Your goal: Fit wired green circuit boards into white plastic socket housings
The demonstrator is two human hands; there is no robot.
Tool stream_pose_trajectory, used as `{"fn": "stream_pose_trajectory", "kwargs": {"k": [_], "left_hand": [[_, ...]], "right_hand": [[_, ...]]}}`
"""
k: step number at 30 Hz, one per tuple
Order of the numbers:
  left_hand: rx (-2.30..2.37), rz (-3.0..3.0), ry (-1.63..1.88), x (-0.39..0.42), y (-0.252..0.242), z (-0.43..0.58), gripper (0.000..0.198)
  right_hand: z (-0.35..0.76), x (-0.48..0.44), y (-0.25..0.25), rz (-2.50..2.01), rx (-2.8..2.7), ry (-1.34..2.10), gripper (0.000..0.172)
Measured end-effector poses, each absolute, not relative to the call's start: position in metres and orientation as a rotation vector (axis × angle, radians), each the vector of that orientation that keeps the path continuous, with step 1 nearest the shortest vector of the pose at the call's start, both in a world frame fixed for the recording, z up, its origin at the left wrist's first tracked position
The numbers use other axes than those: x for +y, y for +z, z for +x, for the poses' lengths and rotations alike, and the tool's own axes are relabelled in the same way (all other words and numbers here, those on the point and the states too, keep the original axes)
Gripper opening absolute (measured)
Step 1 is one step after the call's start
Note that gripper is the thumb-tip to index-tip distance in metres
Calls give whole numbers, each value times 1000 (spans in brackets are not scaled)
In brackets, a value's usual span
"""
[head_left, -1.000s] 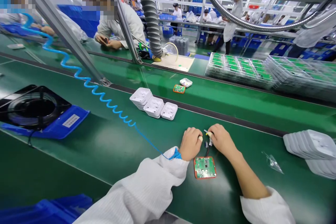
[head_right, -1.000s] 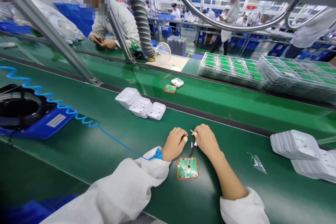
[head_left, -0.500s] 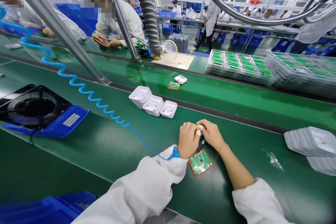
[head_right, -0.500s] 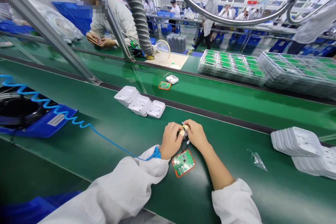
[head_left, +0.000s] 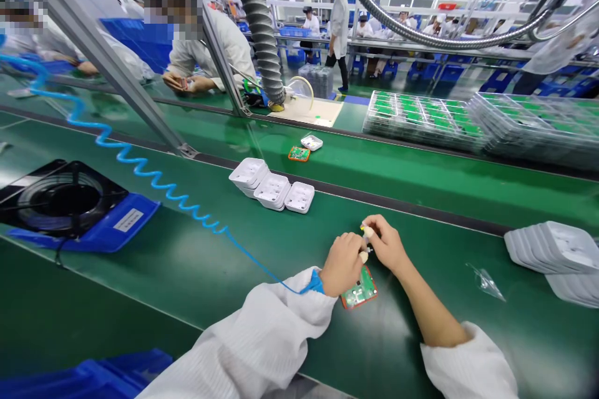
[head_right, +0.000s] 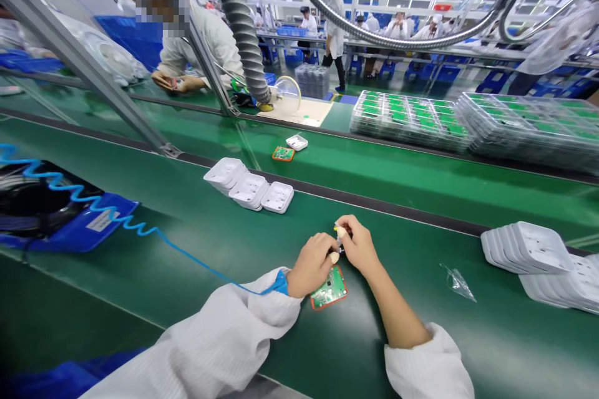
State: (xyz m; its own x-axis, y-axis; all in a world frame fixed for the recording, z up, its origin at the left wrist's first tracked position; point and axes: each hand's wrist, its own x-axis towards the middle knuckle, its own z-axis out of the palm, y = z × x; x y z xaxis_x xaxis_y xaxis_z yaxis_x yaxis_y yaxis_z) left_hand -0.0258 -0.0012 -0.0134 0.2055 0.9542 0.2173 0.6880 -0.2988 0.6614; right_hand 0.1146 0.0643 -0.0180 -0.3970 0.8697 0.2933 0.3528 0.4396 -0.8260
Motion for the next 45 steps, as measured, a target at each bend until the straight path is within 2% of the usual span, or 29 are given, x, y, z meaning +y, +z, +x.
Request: {"fn": "stream_pose_trajectory", "kwargs": {"k": [4, 8, 26, 35, 39, 41, 45], "left_hand": [[1285, 1579, 1012, 7, -17, -33, 6], [1214, 1408, 1080, 11, -19, -34, 6], [1354, 1559, 977, 9, -12, -36, 7], [1518, 1819, 858, 14, -17, -37, 11], [1847, 2013, 939, 23, -5, -59, 17], [2142, 2029, 1001, 29, 0, -76, 20], [2496, 1960, 866, 46, 1, -106, 17]], "right_hand": [[135, 51, -10, -976, -2107, 678, 16], [140, 42, -5, -1009, -2203, 629, 15], [132, 39, -10, -960, -2272, 548, 17], [122, 41, -22, -984, -2386, 314, 21], [135, 49, -20, -1103, -2206, 216, 27], [142, 51, -21, -1251, -2148, 184, 23], [135, 47, -27, -1467, -2253, 98, 29]]}}
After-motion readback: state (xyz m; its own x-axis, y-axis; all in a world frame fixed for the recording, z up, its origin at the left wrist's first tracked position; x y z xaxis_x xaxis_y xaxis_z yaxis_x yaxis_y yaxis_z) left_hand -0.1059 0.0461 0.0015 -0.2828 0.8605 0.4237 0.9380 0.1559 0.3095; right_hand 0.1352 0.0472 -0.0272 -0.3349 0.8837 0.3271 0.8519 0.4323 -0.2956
